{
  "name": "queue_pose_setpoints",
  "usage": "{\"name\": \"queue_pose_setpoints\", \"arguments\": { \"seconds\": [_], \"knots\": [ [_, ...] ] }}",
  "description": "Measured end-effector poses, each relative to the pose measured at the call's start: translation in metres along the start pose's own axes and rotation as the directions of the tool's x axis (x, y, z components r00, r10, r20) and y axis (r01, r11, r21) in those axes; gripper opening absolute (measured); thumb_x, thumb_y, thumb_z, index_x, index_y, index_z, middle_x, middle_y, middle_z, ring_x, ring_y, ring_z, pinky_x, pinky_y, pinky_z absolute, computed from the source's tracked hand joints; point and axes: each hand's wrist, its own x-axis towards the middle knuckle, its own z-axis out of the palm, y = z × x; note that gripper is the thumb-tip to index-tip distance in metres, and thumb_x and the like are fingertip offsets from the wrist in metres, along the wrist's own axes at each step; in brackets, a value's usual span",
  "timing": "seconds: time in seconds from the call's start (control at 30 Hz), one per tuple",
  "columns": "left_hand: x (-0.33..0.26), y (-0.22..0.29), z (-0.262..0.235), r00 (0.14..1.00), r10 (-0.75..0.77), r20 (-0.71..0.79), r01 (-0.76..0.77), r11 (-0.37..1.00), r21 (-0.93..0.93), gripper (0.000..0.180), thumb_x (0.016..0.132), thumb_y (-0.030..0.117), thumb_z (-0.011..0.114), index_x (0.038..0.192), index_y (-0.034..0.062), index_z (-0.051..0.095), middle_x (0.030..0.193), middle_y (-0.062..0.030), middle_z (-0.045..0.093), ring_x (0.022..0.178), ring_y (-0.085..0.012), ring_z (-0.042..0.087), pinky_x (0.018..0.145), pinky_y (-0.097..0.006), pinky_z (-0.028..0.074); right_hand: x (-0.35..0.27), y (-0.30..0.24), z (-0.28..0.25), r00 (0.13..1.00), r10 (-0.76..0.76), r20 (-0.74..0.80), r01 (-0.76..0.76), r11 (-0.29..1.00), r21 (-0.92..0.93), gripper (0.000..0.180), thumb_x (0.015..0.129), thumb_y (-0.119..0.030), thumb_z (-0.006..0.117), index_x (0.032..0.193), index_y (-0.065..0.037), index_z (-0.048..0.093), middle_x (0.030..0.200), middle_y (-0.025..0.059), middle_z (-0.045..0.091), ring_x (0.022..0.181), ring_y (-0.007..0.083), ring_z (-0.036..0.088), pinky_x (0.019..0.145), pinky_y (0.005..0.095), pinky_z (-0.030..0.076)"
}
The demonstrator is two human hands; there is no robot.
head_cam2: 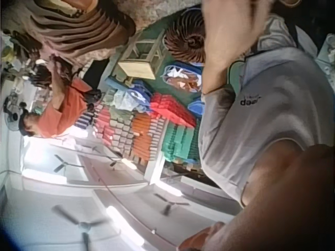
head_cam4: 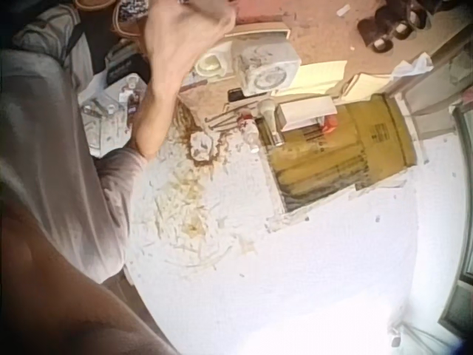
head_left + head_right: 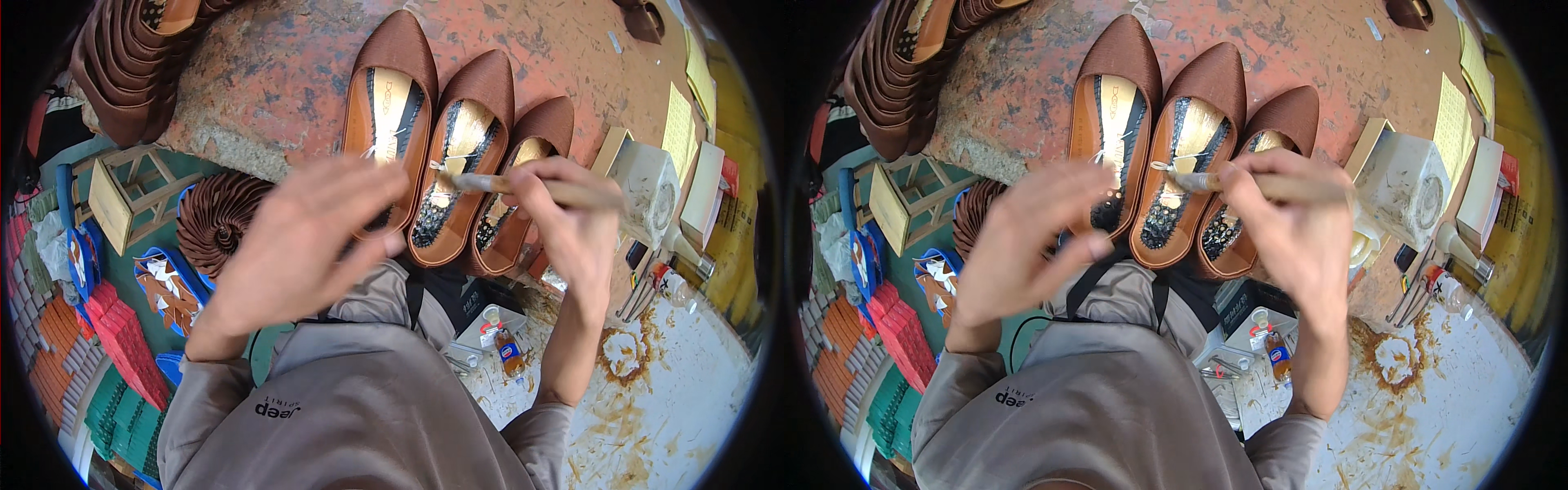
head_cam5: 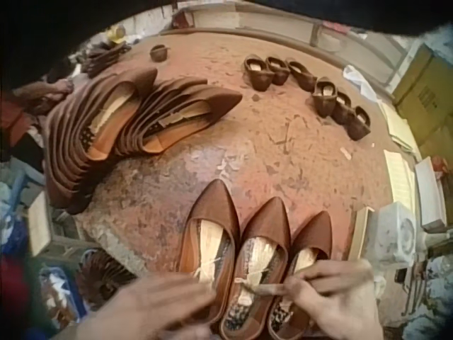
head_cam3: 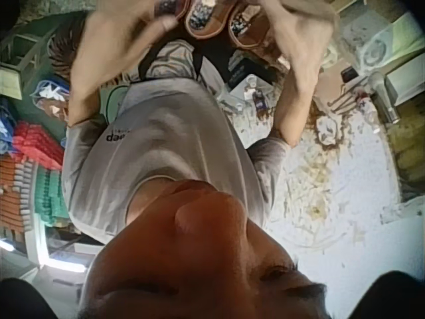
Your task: Applying glue or adhesive to the inside of shoes using a brush in a manufacturing setting.
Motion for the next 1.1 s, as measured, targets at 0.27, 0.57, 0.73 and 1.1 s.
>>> {"name": "queue_pose_setpoints", "arguments": {
  "seconds": [0.27,0.57,0.73,1.1],
  "knots": [
    [0.104,-0.080,0.030,0.931,0.120,-0.346,-0.026,0.964,0.266,0.066,0.085,-0.011,0.056,0.145,0.0137,0.067,0.164,-0.0146,0.053,0.151,-0.0391,0.049,0.126,-0.048,0.042,-0.060,0.021,-0.010,0.845,-0.492,-0.208,0.456,0.867,-0.200,0.018,0.089,-0.006,0.080,0.103,0.004,0.074,0.089,0.0143,0.077,0.076,0.0233,0.073,0.073,0.0340,0.058],
    [0.138,-0.060,0.082,0.850,-0.249,-0.465,0.233,0.968,-0.093,0.060,0.088,-0.011,0.046,0.134,0.0126,0.078,0.164,-0.0113,0.055,0.144,-0.0342,0.060,0.117,-0.041,0.050,-0.117,0.134,-0.110,0.760,-0.086,-0.644,0.016,0.993,-0.114,0.011,0.097,-0.007,0.078,0.102,0.003,0.077,0.087,0.0045,0.076,0.078,0.0097,0.068,0.070,0.0233,0.051],
    [0.104,-0.035,0.075,0.906,-0.116,-0.407,0.053,0.985,-0.163,0.058,0.098,0.007,0.065,0.156,0.0074,0.057,0.169,-0.0238,0.043,0.154,-0.0490,0.042,0.127,-0.052,0.037,-0.116,0.131,-0.091,0.748,-0.150,-0.647,-0.058,0.956,-0.289,0.012,0.096,-0.008,0.081,0.103,0.001,0.083,0.085,0.0069,0.079,0.074,0.0113,0.068,0.069,0.0251,0.054],
    [-0.010,0.017,0.083,0.994,-0.035,-0.107,0.022,0.993,-0.120,0.070,0.080,-0.003,0.082,0.147,0.0086,0.066,0.170,-0.0248,0.040,0.152,-0.0508,0.044,0.123,-0.056,0.041,-0.136,0.098,-0.081,0.715,-0.299,-0.632,-0.127,0.834,-0.538,0.011,0.087,-0.003,0.086,0.097,-0.001,0.082,0.077,0.0079,0.072,0.064,0.0139,0.064,0.060,0.0297,0.050]
  ]
}}
